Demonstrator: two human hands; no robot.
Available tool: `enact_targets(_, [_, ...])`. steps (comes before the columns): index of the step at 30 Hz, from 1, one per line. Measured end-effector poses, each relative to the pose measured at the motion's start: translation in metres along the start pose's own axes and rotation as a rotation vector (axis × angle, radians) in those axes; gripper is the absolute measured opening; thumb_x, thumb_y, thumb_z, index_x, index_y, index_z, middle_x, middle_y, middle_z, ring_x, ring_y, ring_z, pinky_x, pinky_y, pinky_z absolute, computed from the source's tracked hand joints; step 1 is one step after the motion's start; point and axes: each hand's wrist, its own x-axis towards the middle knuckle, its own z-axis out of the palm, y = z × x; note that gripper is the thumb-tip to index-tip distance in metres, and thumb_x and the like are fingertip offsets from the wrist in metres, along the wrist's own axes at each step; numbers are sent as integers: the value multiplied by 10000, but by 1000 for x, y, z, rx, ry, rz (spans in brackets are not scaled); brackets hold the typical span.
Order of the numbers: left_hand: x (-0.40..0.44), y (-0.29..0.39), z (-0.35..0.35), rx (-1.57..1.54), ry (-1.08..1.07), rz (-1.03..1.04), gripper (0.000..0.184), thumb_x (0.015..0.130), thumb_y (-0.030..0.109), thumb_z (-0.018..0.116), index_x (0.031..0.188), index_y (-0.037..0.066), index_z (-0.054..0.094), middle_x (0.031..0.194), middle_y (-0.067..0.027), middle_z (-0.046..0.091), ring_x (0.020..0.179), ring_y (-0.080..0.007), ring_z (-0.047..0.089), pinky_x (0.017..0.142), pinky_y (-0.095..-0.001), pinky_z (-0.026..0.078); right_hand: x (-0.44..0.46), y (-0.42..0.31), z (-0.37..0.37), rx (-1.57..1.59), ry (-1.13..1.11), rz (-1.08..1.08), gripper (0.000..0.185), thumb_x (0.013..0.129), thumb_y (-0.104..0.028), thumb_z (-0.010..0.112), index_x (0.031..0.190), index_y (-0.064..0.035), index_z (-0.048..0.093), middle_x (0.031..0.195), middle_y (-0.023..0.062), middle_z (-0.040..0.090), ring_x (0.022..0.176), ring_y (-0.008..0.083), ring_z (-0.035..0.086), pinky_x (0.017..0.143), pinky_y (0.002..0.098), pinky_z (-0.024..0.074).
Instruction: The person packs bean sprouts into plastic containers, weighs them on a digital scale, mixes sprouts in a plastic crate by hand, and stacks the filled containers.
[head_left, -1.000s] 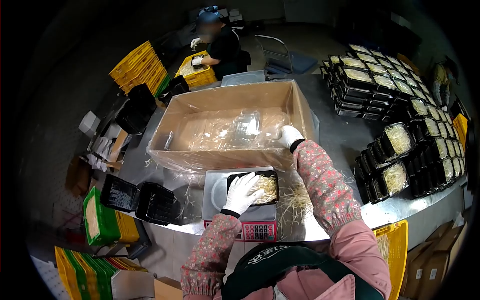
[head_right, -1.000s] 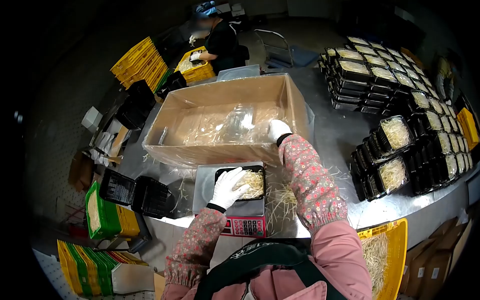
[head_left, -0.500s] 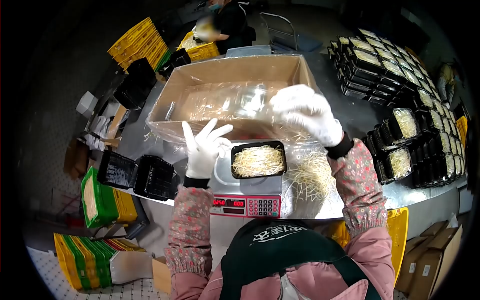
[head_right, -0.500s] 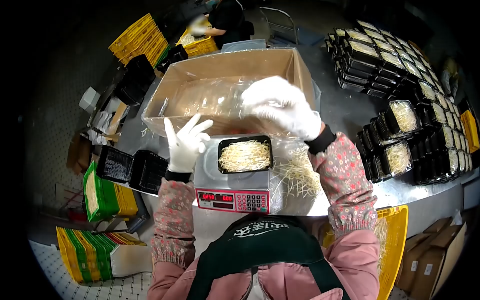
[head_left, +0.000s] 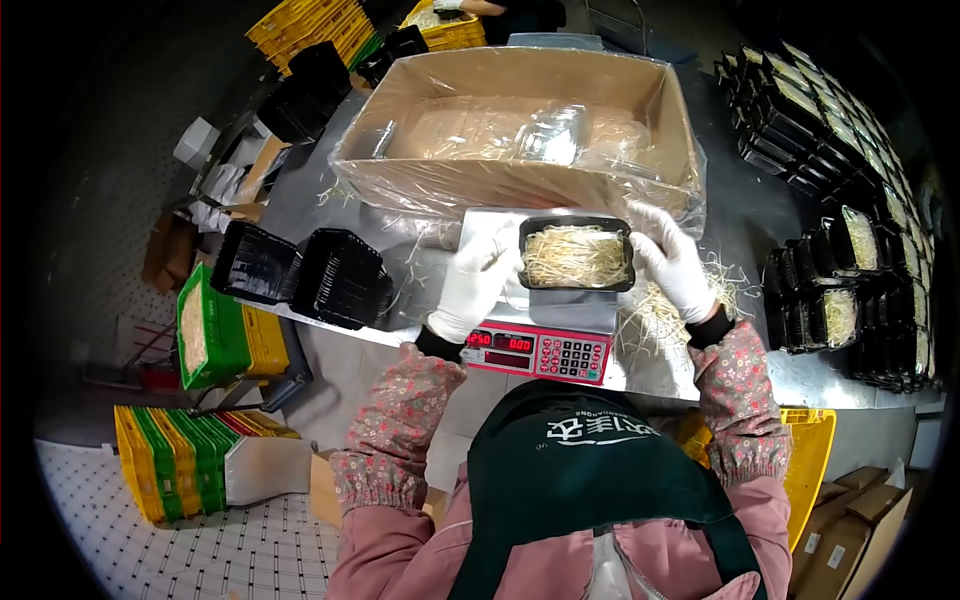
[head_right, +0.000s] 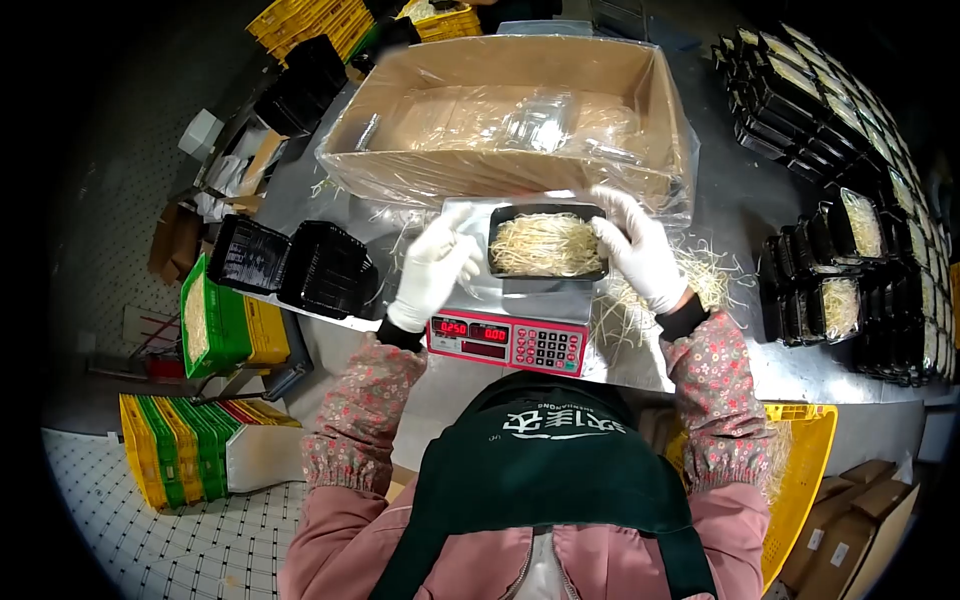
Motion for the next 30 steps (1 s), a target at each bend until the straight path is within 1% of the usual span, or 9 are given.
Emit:
enact_targets(2, [7, -38, -1, 480, 118, 38, 381, 983, 113, 596, 1356, 45, 575, 904, -71, 688, 720, -120, 652, 661, -261, 521, 2, 35, 8, -397, 107, -196, 383, 963, -176, 629, 1328, -104, 535, 815, 141, 695, 713, 266, 694, 647, 367, 536])
enact_targets(4, [24, -57, 7, 650, 299, 267, 318, 995, 209, 589, 1280, 79, 640, 942, -96, 697, 791, -219, 679, 740, -321, 531, 14, 43, 13, -634, 221, -317, 332, 952, -253, 639, 1250, -126, 564, 827, 178, 691, 777, 367, 689, 673, 433, 541])
enact_targets(6, [53, -85, 10, 821, 337, 264, 351, 1004, 333, 546, 1253, 112, 657, 1089, -137, 688, 975, -322, 661, 843, -383, 524, 34, 58, 12, -834, 234, -270, 295, 956, -330, 614, 1161, -119, 589, 778, 158, 692, 724, 358, 685, 642, 459, 531])
enact_targets(11, [88, -122, 9, 687, 173, 3, 367, 1002, 317, 553, 1218, 45, 670, 1092, -164, 707, 1004, -298, 661, 878, -368, 502, 38, 68, 8, -860, 142, -24, 331, 974, -411, 553, 1070, -102, 622, 827, 193, 694, 843, 373, 677, 745, 457, 523])
enact_targets(15, [98, -157, 0, 258, 137, -40, 335, 971, 203, 611, 1232, 0, 667, 1071, -73, 719, 953, -167, 639, 861, -303, 501, 50, 123, 15, 189, 117, 130, 253, 941, -117, 670, 1148, 19, 620, 1025, 62, 688, 947, 136, 613, 877, 279, 498])
enact_targets(17, [99, -154, -1, -127, 104, -224, 321, 928, 119, 621, 1217, -13, 669, 1097, -77, 703, 1005, -174, 628, 899, -299, 482, 52, 127, 18, 368, 171, 226, 156, 910, -76, 688, 1037, 4, 646, 923, 57, 691, 834, 133, 640, 778, 282, 528])
enact_targets(20, [100, -165, 11, -413, 135, -78, 326, 849, 24, 623, 1164, -42, 676, 1094, -89, 696, 1022, -202, 628, 922, -307, 472, 50, 124, 25, 589, 270, 258, 74, 841, 1, 681, 905, -8, 647, 800, 49, 674, 681, 121, 625, 637, 285, 531])
enact_targets(26, [89, -156, 9, -84, 228, -49, 230, 884, 112, 698, 1062, -34, 712, 1031, -91, 723, 925, -173, 658, 822, -299, 513, 38, 100, 12, 393, 221, 293, 197, 878, -185, 757, 931, -27, 651, 779, 14, 650, 646, 89, 578, 586, 247, 490])
enact_targets(30, [17, -81, 15, -253, 104, -438, 365, 929, 192, 703, 1195, -9, 555, 1128, -112, 650, 891, -210, 681, 664, -354, 624, -8, 69, -23, 207, -210, 527, 316, 889, -239, 767, 1046, -65, 555, 803, 60, 678, 629, 139, 681, 499, 269, 552])
